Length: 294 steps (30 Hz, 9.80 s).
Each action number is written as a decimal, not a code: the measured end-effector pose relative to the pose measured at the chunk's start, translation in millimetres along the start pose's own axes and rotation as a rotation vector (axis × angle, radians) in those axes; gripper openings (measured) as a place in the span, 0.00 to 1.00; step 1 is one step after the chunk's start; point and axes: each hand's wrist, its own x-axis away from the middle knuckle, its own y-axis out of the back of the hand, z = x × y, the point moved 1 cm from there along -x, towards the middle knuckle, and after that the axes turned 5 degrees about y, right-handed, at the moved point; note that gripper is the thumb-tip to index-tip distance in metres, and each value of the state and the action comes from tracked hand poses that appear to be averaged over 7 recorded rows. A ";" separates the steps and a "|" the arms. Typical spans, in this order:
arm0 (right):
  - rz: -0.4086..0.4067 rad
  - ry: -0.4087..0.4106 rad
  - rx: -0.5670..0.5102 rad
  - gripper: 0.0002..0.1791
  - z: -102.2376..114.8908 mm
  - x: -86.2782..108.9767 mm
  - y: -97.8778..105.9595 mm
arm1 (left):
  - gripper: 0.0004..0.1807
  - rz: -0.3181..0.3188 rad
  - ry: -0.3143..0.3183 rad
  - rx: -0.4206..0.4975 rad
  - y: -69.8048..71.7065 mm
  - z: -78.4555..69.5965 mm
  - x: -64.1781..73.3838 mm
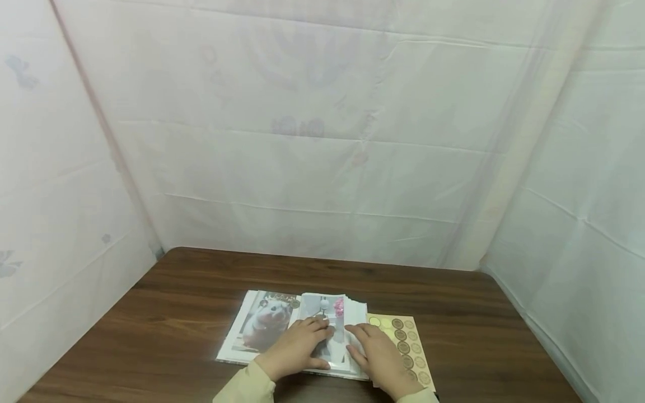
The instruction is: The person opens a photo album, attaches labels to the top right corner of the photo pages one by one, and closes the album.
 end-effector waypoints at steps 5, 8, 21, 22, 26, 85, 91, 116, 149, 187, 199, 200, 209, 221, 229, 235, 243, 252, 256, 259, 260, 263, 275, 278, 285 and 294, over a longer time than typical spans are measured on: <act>0.072 -0.161 -0.113 0.16 -8.2 -0.8 14.5 | 0.35 -0.007 -0.010 -0.005 0.9 -0.5 0.6; 0.119 -0.253 -0.152 0.17 -18.9 2.1 22.6 | 0.35 -0.007 -0.009 -0.004 1.2 -0.4 0.6; 0.243 -0.394 -0.224 0.27 -66.1 26.8 33.0 | 0.36 -0.002 -0.001 -0.002 0.3 2.0 0.3; 0.244 -0.395 -0.233 0.28 -67.2 28.1 32.3 | 0.36 -0.002 -0.001 -0.001 0.4 2.0 0.5; 0.236 -0.400 -0.255 0.31 -70.2 30.2 30.3 | 0.36 -0.001 -0.004 0.004 0.9 1.6 0.5; 0.069 -0.223 -0.063 0.43 -76.1 38.4 7.2 | 0.37 -0.001 -0.013 0.008 0.9 1.7 0.1; 0.043 -0.221 -0.061 0.39 -74.3 35.3 9.2 | 0.30 -0.041 -0.006 0.022 5.5 -3.7 -2.1; -0.042 -0.140 0.027 0.33 -75.1 38.7 9.0 | 0.15 -0.402 0.010 -0.166 -6.0 -71.4 -64.1; -0.318 0.077 0.112 0.19 -73.4 36.0 11.6 | 0.16 -0.370 -0.014 -0.140 -16.4 -66.2 -78.6; -0.319 0.077 0.115 0.19 -68.7 34.6 13.9 | 0.12 -0.362 -0.043 -0.145 -19.7 -66.2 -79.1; -0.332 0.080 0.106 0.19 -68.7 34.5 13.8 | 0.11 -0.326 -0.039 -0.132 -19.4 -67.0 -79.0; -0.332 0.080 0.107 0.19 -68.7 34.5 13.9 | 0.11 -0.325 -0.040 -0.132 -19.3 -67.0 -78.9; -0.348 0.102 0.116 0.16 -69.7 35.4 14.3 | 0.10 -0.368 -0.047 -0.135 -18.7 -66.8 -78.8; -0.358 0.131 0.103 0.11 -71.3 33.2 13.9 | 0.11 -0.360 -0.036 -0.119 -19.3 -64.8 -79.0; -0.345 0.121 0.107 0.13 -70.9 32.7 13.7 | 0.11 -0.363 -0.039 -0.120 -19.4 -64.8 -79.6; -0.340 0.114 0.110 0.14 -71.0 33.3 13.1 | 0.11 -0.362 -0.042 -0.122 -18.1 -65.1 -79.4; -0.366 0.141 0.117 0.16 -71.0 33.6 12.6 | 0.12 -0.342 -0.036 -0.118 -19.9 -65.7 -79.0; -0.383 0.150 0.116 0.28 -70.7 32.8 12.2 | 0.11 -0.330 -0.029 -0.111 -18.9 -66.5 -78.9; -0.388 0.159 0.113 0.28 -70.9 32.4 12.2 | 0.11 -0.332 -0.027 -0.115 -18.4 -66.7 -79.0; -0.388 0.162 0.109 0.26 -71.3 32.5 12.0 | 0.11 -0.331 -0.025 -0.115 -18.4 -66.6 -79.0; -0.386 0.162 0.108 0.26 -71.4 32.7 11.8 | 0.11 -0.330 -0.026 -0.113 -18.6 -66.5 -78.9; -0.379 0.158 0.103 0.24 -71.6 33.3 11.5 | 0.12 -0.334 -0.028 -0.110 -19.2 -66.2 -78.8; -0.367 0.150 0.120 0.25 -70.8 32.6 12.6 | 0.10 -0.352 -0.041 -0.108 -18.7 -65.6 -79.1; -0.366 0.147 0.126 0.26 -70.4 32.3 13.5 | 0.10 -0.343 -0.037 -0.106 -18.1 -65.9 -79.2; -0.372 0.156 0.111 0.22 -69.6 31.5 14.6 | 0.10 -0.329 -0.029 -0.106 -18.0 -65.9 -79.1; -0.396 0.176 0.093 0.28 -69.2 29.8 13.1 | 0.11 -0.326 -0.022 -0.084 -19.4 -64.6 -78.3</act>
